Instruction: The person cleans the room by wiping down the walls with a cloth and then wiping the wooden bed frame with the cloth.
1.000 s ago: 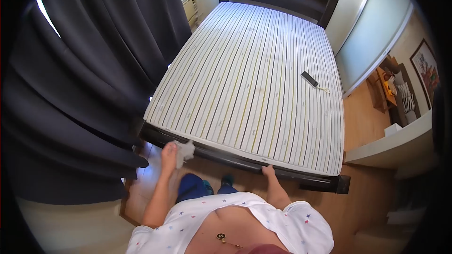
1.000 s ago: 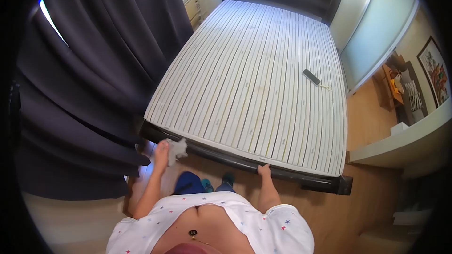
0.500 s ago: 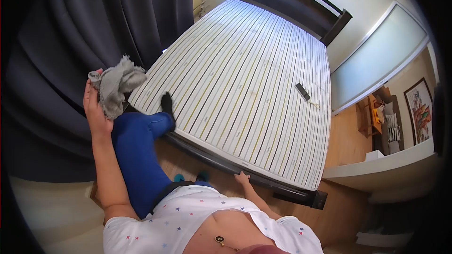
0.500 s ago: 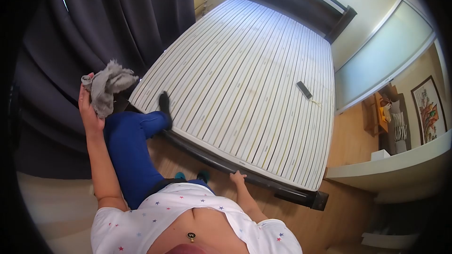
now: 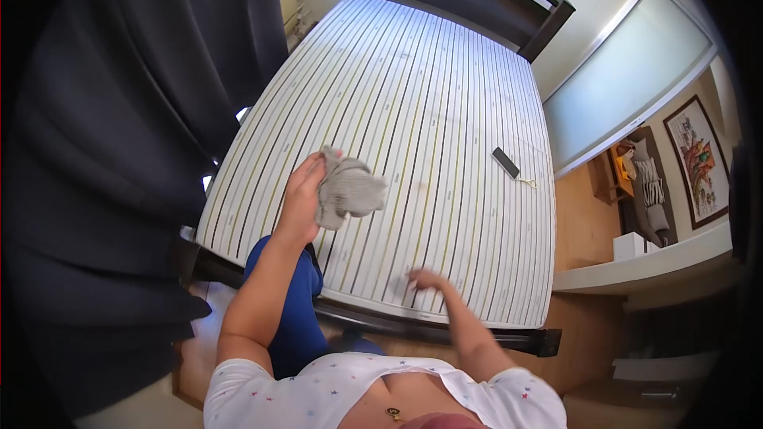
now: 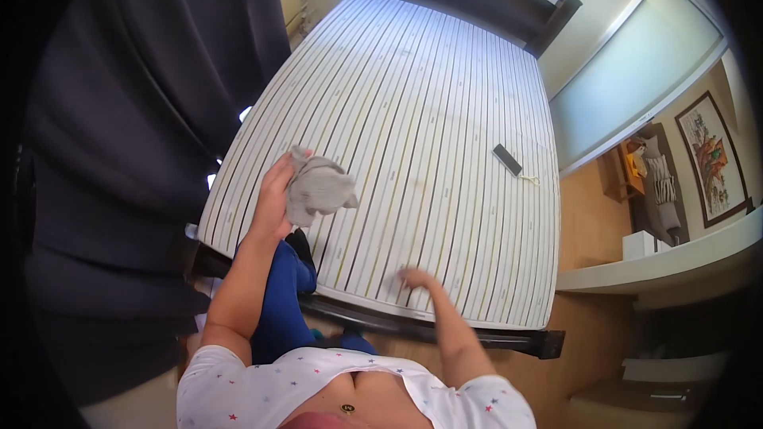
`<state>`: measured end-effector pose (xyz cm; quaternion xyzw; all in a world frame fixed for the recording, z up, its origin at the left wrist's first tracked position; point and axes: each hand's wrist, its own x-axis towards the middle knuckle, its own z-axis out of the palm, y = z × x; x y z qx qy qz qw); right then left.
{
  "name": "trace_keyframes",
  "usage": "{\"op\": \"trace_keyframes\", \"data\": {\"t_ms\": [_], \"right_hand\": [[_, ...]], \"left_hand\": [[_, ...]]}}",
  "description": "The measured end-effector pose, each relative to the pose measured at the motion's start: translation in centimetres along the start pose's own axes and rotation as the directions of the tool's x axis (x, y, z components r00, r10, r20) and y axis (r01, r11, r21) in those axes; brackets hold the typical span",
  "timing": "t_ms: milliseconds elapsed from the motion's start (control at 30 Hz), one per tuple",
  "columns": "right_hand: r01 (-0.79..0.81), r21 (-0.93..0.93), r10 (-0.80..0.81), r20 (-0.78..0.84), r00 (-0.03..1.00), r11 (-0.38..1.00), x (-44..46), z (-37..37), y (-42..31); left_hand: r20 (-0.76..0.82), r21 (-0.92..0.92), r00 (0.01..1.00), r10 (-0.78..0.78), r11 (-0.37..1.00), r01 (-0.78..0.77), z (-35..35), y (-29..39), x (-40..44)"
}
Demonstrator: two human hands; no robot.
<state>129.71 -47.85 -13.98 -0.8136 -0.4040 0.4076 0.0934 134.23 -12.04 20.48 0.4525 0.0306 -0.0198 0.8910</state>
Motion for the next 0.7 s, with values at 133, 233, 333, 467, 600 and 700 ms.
{"op": "trace_keyframes", "data": {"t_ms": [133, 233, 333, 467, 600, 700], "right_hand": [[-0.469, 0.202, 0.509, -0.426, 0.748, 0.86, 2.5, -32.3, 0.5], [-0.096, 0.273, 0.286, -0.845, 0.452, 0.957, 2.1, -53.5, -6.5], [0.414, 0.359, 0.254, -0.924, 0.288, 0.837, 3.7, -63.2, -12.6], [-0.297, -0.048, 0.274, -0.271, 0.923, 0.954, -3.6, -59.0, -12.6], [-0.829, 0.4, 0.879, -0.43, 0.206, 0.39, -41.1, -55.2, -4.0], [-0.866, 0.308, 0.609, -0.618, -0.497, -0.394, -65.0, -50.1, -11.5]], "left_hand": [[0.254, 0.108, 0.941, -0.221, 0.974, 0.2, -0.4, 5.1, 13.6], [0.21, 0.269, 0.923, -0.322, 0.927, 0.262, -3.7, 10.3, 22.7], [0.102, 0.422, 0.965, -0.243, 0.889, 0.179, -7.2, 17.0, 26.8], [-0.008, 0.545, 0.998, -0.059, 0.837, 0.054, -18.8, 21.0, 23.8], [-0.401, 0.719, 0.916, -0.01, 0.616, 0.322, -34.1, 24.6, 21.5], [-0.359, 0.933, 0.916, 0.18, 0.068, 0.353, -34.5, 25.5, 24.0]]}}
